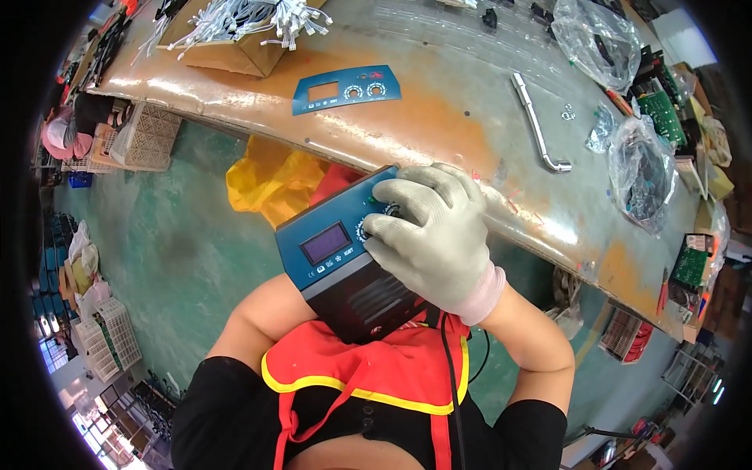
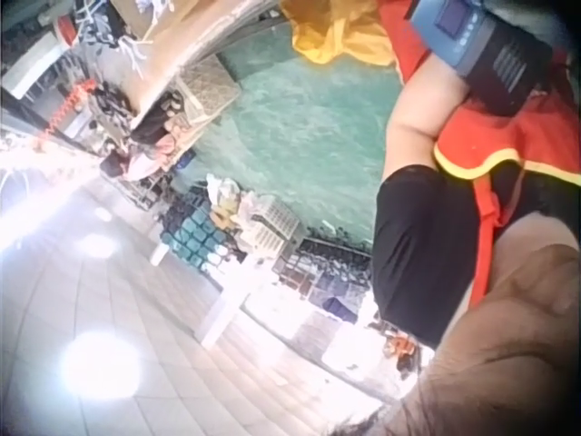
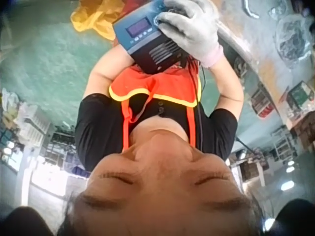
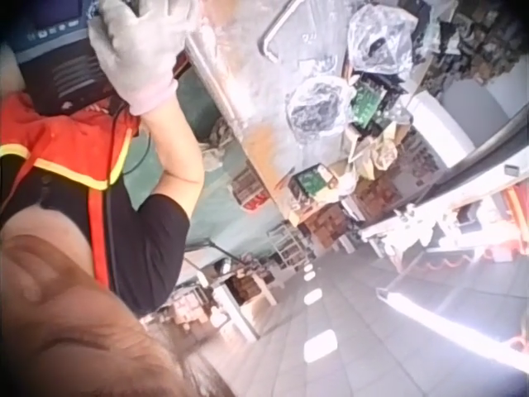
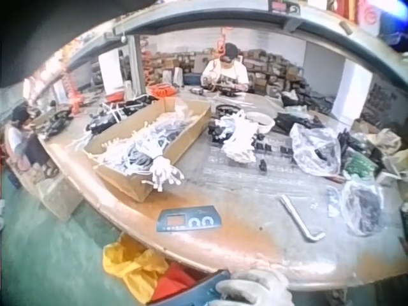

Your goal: The person assembles an electronic control panel by applying a faceplate sticker to the control panel housing, then managing the internal wiring and attaching knobs with a hex wrench.

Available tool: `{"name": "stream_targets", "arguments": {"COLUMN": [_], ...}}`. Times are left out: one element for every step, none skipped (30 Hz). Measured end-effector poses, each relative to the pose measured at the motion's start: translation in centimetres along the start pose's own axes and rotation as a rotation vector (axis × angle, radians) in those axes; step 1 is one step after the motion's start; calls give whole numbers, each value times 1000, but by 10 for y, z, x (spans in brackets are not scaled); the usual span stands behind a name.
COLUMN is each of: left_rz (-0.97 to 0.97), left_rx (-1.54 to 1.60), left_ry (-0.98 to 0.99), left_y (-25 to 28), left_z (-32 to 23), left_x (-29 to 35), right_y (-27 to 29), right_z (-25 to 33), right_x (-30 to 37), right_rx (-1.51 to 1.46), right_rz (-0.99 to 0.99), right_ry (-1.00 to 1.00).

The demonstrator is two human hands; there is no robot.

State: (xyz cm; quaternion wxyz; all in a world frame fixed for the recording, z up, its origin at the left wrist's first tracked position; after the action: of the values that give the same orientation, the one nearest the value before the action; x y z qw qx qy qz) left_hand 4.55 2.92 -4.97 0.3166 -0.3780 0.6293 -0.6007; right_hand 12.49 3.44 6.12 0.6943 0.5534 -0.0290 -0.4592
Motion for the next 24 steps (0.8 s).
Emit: {"name": "stream_targets", "arguments": {"left_rz": [-14, -27, -44, -60, -76, -93, -110, -127, -143, -160, -176, -192, -209, -226, -238, -251, -264, -281, -297, -314, -332, -350, -368, -385], "left_rx": [-17, -34, -53, -72, -91, -109, -128, -146, -164, -182, -200, -219, -238, -257, -276, -295, -314, -333, -352, -370, -390, -410, -429, -449], "left_ry": [2, 3, -1, -6, -11, -15, -18, -22, -28, -33, -38, -39, -41, -42, -37, -31, -25, -24, -22, -21, -13, -6, 2, 5], "left_y": [-1, -2, -1, -1, -1, -1, -1, 0, 0, -1, -1, 0, -1, -1, -1, -1, -1, -1, -2, -1, -1, 0, 0, 2], "left_z": [2, 3, 2, 1, 3, 1, 3, 0, 1, 3, 3, -1, 0, -2, 1, 2, 1, 4, 12, 13, 13, 10, 7, 2], "left_x": [4, 5, 7, 10, 6, 10, 7, 14, 13, 8, 10, 14, 16, 18, 21, 22, 21, 28, 36, 37, 44, 47, 56, 59], "right_y": [1, 3, 3, 2, 1, 1, 1, 0, -1, -1, -3, -3, -4, -6, -6, -6, -8, -9, -10, -11, -11, -12, -14, -15], "right_z": [0, -1, -1, 0, 1, 1, 1, 2, 4, 4, 4, 2, 1, 2, 2, 2, 1, -1, -4, -8, -12, -15, -16, -18], "right_x": [-1, -2, -4, -6, -6, -6, -6, -5, -3, -1, 0, 3, 6, 8, 11, 15, 19, 23, 27, 30, 33, 36, 38, 39], "right_rx": [-6, -1, -8, -16, -17, -18, -20, -21, -14, -7, -9, 7, 23, 23, 29, 35, 41, 29, 17, 17, -14, -46, -45, -66], "right_rz": [14, 13, 40, 66, 67, 65, 64, 65, 41, 17, 18, 9, 0, -2, -30, -59, -61, -79, -97, -97, -90, -83, -86, -119], "right_ry": [20, 17, 28, 40, 42, 23, 3, 4, -22, -49, -47, -49, -52, -53, -49, -44, -51, -76, -100, -105, -119, -134, -144, -157]}}
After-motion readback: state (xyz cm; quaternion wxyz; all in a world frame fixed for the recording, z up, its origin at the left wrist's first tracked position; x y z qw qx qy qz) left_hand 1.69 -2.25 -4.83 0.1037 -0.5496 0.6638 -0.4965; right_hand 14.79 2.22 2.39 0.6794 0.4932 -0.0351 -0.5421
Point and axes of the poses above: each hand's wrist, its own x-axis away from the middle knuckle, its own y-axis out of the back of the hand, z = x × y, the point moved 4 cm from there along -x, towards the middle knuckle, and after that the axes turned 2 degrees about x, right-handed, at the moved point
